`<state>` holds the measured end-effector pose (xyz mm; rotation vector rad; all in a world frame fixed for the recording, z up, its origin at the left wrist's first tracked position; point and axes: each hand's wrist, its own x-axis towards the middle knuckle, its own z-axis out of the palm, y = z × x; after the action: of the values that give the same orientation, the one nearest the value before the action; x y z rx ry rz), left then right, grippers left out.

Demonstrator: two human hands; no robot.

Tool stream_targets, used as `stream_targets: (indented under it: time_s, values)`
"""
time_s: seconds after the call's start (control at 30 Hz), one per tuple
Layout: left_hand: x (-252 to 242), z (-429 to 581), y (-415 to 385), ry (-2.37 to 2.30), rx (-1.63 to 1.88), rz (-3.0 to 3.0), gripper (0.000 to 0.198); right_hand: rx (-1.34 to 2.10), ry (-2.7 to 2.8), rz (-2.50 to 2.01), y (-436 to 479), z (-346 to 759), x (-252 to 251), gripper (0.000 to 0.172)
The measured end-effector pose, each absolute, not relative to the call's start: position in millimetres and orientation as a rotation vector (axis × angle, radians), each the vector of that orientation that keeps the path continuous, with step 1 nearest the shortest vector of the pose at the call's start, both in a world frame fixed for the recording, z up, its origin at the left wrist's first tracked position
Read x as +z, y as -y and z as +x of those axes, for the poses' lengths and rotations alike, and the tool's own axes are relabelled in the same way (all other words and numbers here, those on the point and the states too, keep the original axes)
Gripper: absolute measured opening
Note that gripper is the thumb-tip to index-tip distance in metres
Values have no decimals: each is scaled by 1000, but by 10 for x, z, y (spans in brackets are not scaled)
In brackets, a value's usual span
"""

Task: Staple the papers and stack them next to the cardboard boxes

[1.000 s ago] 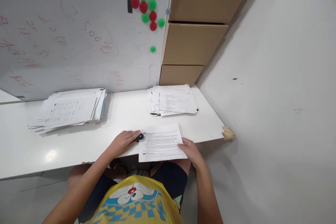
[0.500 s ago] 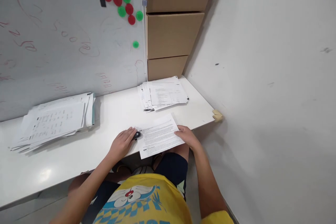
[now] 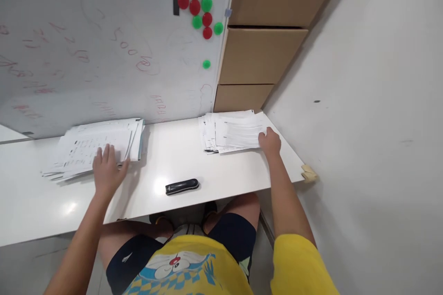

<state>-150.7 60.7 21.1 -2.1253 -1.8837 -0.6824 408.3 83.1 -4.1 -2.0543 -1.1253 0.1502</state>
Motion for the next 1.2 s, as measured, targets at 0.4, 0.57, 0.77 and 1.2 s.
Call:
stream_targets:
  time_s: [0.4, 0.57, 0.77, 1.2]
  values:
    - [12, -1572, -521, 1626, -922, -2165, 27, -212, 1232, -1973, -703, 3435, 36, 47]
    - [34, -1254, -327, 1509, -1081, -2139, 26, 211, 1340, -1657, -376, 2445, 149, 39]
    - [98, -773, -47, 1136, -1082, -2550, 32, 1598, 1116, -1149, -100, 1313, 262, 40]
    - [-147, -815, -230, 1984, -1687, -2232, 64, 1248, 1214, -1194, -140, 1935, 139, 25]
